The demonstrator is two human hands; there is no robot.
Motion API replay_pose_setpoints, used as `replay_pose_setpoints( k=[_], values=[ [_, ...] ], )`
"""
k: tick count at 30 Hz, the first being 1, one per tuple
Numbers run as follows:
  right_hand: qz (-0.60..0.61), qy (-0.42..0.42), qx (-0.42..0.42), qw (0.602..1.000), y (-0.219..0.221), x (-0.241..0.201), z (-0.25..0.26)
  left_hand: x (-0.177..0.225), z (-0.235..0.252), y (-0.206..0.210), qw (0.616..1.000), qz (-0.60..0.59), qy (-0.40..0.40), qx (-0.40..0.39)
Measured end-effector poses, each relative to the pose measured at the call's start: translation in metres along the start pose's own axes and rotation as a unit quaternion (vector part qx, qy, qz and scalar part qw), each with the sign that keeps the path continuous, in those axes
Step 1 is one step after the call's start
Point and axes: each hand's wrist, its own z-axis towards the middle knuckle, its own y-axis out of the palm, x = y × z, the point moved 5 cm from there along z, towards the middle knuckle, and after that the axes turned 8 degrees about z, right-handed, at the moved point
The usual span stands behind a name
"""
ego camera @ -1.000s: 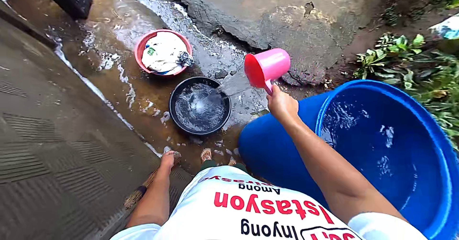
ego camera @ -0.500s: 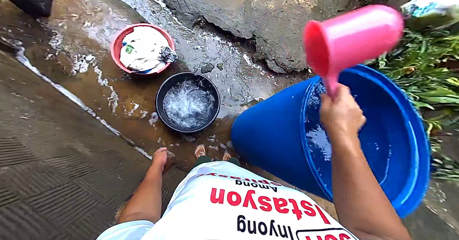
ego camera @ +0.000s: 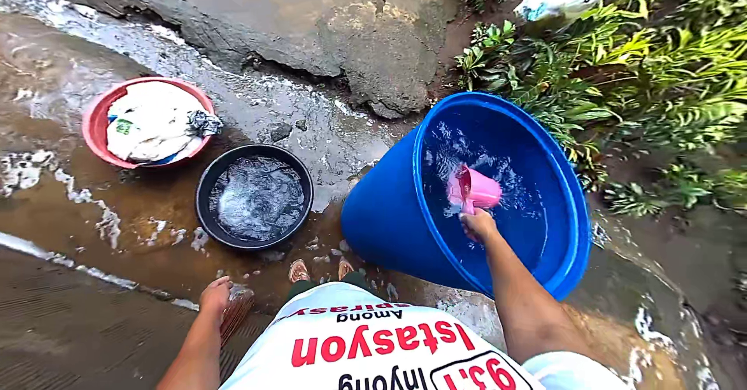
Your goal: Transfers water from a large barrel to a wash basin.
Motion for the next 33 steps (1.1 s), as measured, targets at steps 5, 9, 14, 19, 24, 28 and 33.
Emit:
replay_pose_setpoints(
  k=[5, 9, 14, 19, 24, 28, 33],
  values=[
    [0.497, 0.027, -0.043, 0.867, -0.002, 0.012, -0.004, -0.004, -0.001, 0.006, 1.0, -0.001, 0.007, -0.005],
    [0.586, 0.004, -0.059, 0.808, -0.025, -0.002, -0.042, -0.01, 0.0, 0.009, 1.0, 0.002, 0.007, -0.008],
    [0.585, -0.063, -0.065, 0.806, -0.068, -0.027, -0.085, -0.005, 0.007, 0.013, 1.0, 0.002, 0.011, -0.005],
    [0.488, -0.164, -0.077, 0.854, -0.099, -0.076, -0.133, 0.003, 0.008, 0.018, 1.0, -0.018, 0.009, -0.018],
    [0.375, -0.225, -0.111, 0.892, -0.09, -0.137, -0.174, -0.009, 0.005, 0.019, 0.999, -0.05, -0.001, -0.023],
    [0.261, -0.268, -0.13, 0.918, -0.041, -0.183, -0.184, -0.025, -0.002, 0.015, 0.997, -0.07, -0.023, -0.013],
    [-0.013, -0.325, -0.076, 0.943, 0.046, -0.232, -0.177, -0.05, -0.006, 0.009, 0.997, -0.066, -0.04, -0.014]
  ],
)
